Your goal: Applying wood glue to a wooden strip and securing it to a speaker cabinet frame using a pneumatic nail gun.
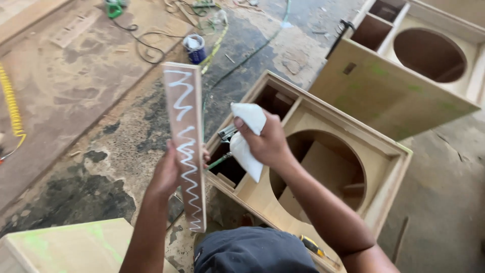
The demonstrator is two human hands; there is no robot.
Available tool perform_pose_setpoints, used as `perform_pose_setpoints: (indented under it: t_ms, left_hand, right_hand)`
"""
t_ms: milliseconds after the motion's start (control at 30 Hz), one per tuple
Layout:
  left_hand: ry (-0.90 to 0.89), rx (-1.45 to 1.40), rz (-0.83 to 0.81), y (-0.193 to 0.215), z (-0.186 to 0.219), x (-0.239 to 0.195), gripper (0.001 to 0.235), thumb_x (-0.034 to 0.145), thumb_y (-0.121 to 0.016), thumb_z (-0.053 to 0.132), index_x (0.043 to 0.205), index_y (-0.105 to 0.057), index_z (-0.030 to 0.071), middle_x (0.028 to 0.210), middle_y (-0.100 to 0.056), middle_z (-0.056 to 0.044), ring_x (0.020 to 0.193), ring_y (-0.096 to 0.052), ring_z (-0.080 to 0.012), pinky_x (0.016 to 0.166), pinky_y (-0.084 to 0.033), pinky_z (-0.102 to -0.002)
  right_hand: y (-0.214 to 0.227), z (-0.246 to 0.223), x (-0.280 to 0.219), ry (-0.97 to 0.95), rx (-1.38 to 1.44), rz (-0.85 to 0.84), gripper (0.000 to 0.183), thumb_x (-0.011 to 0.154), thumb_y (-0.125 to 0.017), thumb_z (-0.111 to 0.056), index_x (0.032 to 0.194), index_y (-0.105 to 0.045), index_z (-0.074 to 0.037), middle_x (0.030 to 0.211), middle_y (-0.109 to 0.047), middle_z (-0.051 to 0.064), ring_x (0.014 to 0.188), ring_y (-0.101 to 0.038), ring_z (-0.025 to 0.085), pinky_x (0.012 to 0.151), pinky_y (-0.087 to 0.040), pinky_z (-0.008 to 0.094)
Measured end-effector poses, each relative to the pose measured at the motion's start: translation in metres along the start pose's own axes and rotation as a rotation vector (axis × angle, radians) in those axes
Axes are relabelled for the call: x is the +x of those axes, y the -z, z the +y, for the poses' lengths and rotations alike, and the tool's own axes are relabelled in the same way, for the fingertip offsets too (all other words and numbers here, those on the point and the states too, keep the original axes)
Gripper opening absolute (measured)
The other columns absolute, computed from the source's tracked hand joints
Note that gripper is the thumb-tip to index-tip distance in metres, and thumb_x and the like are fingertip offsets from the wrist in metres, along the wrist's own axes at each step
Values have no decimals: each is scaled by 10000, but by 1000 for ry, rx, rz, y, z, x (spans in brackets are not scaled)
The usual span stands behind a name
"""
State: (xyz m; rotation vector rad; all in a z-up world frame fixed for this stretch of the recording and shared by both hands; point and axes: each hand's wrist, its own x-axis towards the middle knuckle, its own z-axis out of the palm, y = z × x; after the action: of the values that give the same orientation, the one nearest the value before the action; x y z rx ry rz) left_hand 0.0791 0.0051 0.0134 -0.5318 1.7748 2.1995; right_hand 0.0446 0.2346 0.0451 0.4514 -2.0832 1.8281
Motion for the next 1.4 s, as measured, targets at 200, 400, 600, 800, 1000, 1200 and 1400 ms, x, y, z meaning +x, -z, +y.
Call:
perform_pose_setpoints:
  t_ms: [200, 400, 600, 800, 1000, 1200, 1400]
  left_hand:
    - [-84, 147, -22, 53, -39, 13, 672, 1100, -318, 578, 1086, -651, -5, 902, -739, -263, 800, -758, -363, 819, -624, -517]
    - [24, 549, -43, -20, 1, -19, 725, 1014, -378, 706, 799, -706, 97, 730, -689, -159, 797, -722, -302, 894, -536, -448]
    - [-149, 176, -475, 12, -78, 56, 734, 1064, -304, 535, 1048, -792, -14, 802, -783, -202, 710, -766, -272, 757, -628, -449]
    - [-132, 90, -511, -4, -64, 42, 709, 1069, -273, 517, 1162, -752, 2, 891, -794, -184, 791, -775, -253, 830, -616, -452]
    - [-152, 120, -498, -5, -55, 23, 674, 1071, -273, 483, 1236, -736, 22, 1026, -797, -194, 901, -764, -284, 921, -582, -481]
    - [-143, 79, -549, -13, -49, 27, 690, 1062, -281, 514, 1231, -738, 26, 983, -800, -186, 867, -770, -278, 918, -577, -477]
    - [-142, 77, -533, -9, -59, 35, 699, 1064, -265, 523, 1240, -714, 18, 963, -799, -196, 869, -778, -275, 923, -577, -489]
  right_hand:
    - [9, 45, -57, -186, 32, 37, 191, 962, -722, -208, 865, -698, -45, 728, -683, 68, 725, -556, 123, 640, -500, 345]
    - [34, 14, -44, -112, -60, 128, 152, 960, -721, -184, 883, -696, -56, 662, -638, 51, 647, -560, 123, 589, -491, 327]
    - [42, 1, -27, -23, -46, 157, 273, 1025, -655, -220, 793, -652, -76, 626, -622, 45, 591, -505, 108, 573, -488, 292]
    - [36, -22, -18, -40, -70, 188, 351, 1037, -629, -267, 731, -619, -96, 597, -586, 41, 579, -482, 124, 572, -463, 308]
    - [32, -31, -11, -32, -103, 185, 370, 1030, -642, -298, 726, -586, -96, 585, -567, 45, 569, -475, 126, 553, -437, 316]
    - [33, -31, -12, -4, -106, 166, 334, 1028, -648, -274, 748, -601, -97, 578, -561, 49, 568, -472, 116, 545, -439, 310]
    - [28, -17, -24, 26, -117, 156, 306, 1006, -689, -223, 745, -594, -92, 574, -559, 52, 552, -489, 102, 534, -435, 282]
